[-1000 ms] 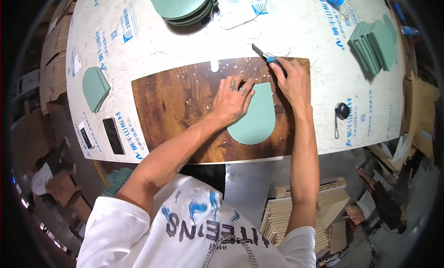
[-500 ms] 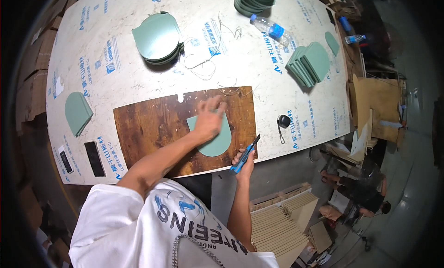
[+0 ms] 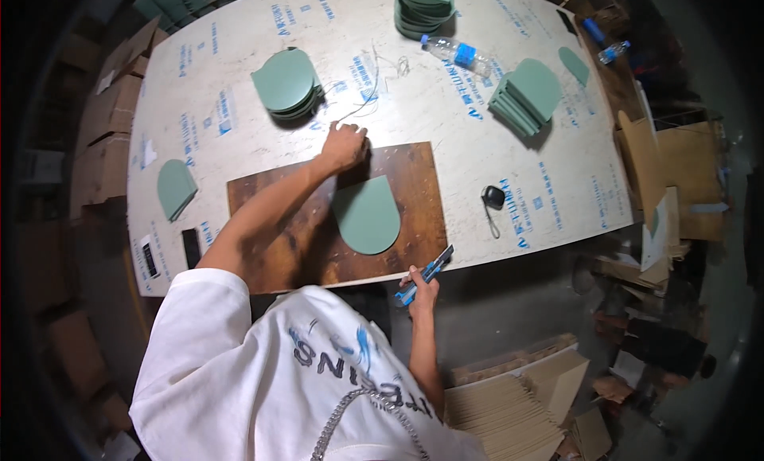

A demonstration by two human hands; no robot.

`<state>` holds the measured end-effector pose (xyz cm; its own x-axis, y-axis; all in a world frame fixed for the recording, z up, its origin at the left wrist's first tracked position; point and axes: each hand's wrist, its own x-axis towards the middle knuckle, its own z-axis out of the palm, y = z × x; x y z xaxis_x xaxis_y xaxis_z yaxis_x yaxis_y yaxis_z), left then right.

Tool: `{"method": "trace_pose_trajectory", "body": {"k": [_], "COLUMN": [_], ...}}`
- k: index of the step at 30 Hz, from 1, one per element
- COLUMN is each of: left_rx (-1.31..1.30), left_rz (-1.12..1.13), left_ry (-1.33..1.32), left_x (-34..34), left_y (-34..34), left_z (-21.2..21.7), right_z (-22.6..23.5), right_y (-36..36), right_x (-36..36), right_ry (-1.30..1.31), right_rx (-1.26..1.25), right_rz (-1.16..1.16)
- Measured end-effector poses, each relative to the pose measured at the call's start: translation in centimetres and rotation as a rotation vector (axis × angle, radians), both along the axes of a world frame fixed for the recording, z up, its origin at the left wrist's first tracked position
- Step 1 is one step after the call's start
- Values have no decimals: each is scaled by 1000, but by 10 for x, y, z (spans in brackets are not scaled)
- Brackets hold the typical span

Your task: The person uses a utility knife to trim the edges of light green foam pieces on a wooden workbench. They repeatedly cut along the curved edges, remove the excess strips, and stack the finished pieces into a pile.

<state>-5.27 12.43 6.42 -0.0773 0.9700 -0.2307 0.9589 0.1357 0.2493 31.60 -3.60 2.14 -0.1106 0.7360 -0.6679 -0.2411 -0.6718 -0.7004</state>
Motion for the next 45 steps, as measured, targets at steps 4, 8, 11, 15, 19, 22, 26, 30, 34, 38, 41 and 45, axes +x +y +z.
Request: {"method": "trace_pose_trajectory", "body": {"k": [4, 8, 11, 15, 19, 22, 26, 30, 34, 38, 41, 45], "left_rx": [150, 38, -162, -423, -427, -246, -137, 54, 437, 687, 783, 800], "left_rz": [-20, 263, 337, 238, 140, 205, 570, 653, 647, 550, 546, 564], "left_ry": [-288, -82, -95, -316, -299, -819, -1782, -1918, -1961, -1960, -1909, -1903], "left_x": [42, 125, 158, 164, 127, 92, 89, 49, 25, 18, 24, 21], "left_y": [-95, -157, -183, -200, -199, -206, -221, -228, -252, -273, -289, -304], "left_z": [-44, -29, -17, -11, -11, -25, 32, 104, 215, 250, 277, 284], "right_z": [1, 11, 5, -4, -1, 48, 107, 184, 265, 309, 330, 357], "right_y": [-27, -35, -37, -38, -25, 3, 27, 35, 21, 5, 4, -2], "right_x": [-11, -13, -17, -1, 7, -16, -49, -103, -142, -144, -134, -131], "right_ry": [19, -95, -84, -223, -395, -408, -307, 87, 127, 134, 169, 214], "right_rx": [-158, -135, -93, 37, 329, 527, 582, 551, 675, 760, 844, 894], "right_rz": [133, 232, 159, 2, 56, 209, 218, 225, 379, 497, 625, 732]}}
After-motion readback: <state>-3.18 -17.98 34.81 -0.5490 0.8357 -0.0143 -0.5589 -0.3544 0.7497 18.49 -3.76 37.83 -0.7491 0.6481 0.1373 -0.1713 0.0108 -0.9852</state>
